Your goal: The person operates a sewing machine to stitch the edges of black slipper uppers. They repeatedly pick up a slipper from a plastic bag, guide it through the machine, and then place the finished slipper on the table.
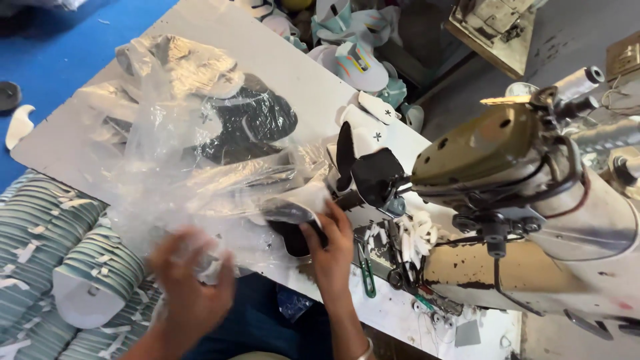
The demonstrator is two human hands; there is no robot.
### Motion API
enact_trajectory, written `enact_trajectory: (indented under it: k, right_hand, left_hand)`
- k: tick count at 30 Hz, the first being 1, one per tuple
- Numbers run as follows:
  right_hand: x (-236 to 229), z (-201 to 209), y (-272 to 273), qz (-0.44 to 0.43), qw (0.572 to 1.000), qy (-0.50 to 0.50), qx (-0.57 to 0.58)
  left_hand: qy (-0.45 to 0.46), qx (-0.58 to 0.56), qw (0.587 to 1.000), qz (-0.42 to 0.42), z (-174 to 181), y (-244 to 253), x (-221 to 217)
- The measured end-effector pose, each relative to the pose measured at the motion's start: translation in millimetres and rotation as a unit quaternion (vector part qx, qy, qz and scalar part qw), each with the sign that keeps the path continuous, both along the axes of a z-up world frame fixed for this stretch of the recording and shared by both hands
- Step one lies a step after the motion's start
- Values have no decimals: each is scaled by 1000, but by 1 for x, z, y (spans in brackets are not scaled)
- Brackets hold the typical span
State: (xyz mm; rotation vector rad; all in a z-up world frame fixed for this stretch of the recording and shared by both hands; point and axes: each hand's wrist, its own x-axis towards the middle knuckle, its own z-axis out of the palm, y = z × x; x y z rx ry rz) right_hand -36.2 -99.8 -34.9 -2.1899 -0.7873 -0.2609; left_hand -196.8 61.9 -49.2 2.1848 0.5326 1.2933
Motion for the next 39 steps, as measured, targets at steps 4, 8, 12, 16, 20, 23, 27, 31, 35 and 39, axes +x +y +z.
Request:
enact_trajectory:
  k: [4, 8, 12, 16, 20, 23, 27, 31, 35, 39]
  right_hand:
    - [-28, 7, -43, -51, 992, 86, 82]
    - [-54, 0, -87, -2, 992, 57, 109]
    - [-74, -26, -121, 51, 961, 160, 222]
    - [-83, -31, -137, -55, 826, 374, 419]
    - [-88, -21, -149, -75, 820, 417, 385]
    - [-79, -10, -156, -81, 831, 419, 356]
    - [-80, -36, -172, 37, 824, 386, 414]
    - [-90, -31, -149, -9, 783, 400, 476]
    - [-93, -3, -128, -84, 731, 449, 507]
    - [-95, -13, -137, -57, 764, 440, 468]
  left_hand:
    - [-13, -239, 941, -239, -3, -60, -4]
    - [58, -694, 647, -311, -9, -79, 8]
    - [56, -708, 600, -367, 5, -92, 17]
    - [11, -622, 649, -438, -6, -116, 25]
    - [36, -613, 668, -420, -10, -118, 20]
    - [54, -547, 709, -442, -1, -108, 22]
    - [112, -587, 658, -459, 17, -94, 26]
    - [39, -592, 724, -353, 22, -105, 31]
    - [-57, -508, 793, -332, 12, -129, 25]
    - [79, -475, 775, -410, -1, -130, 22]
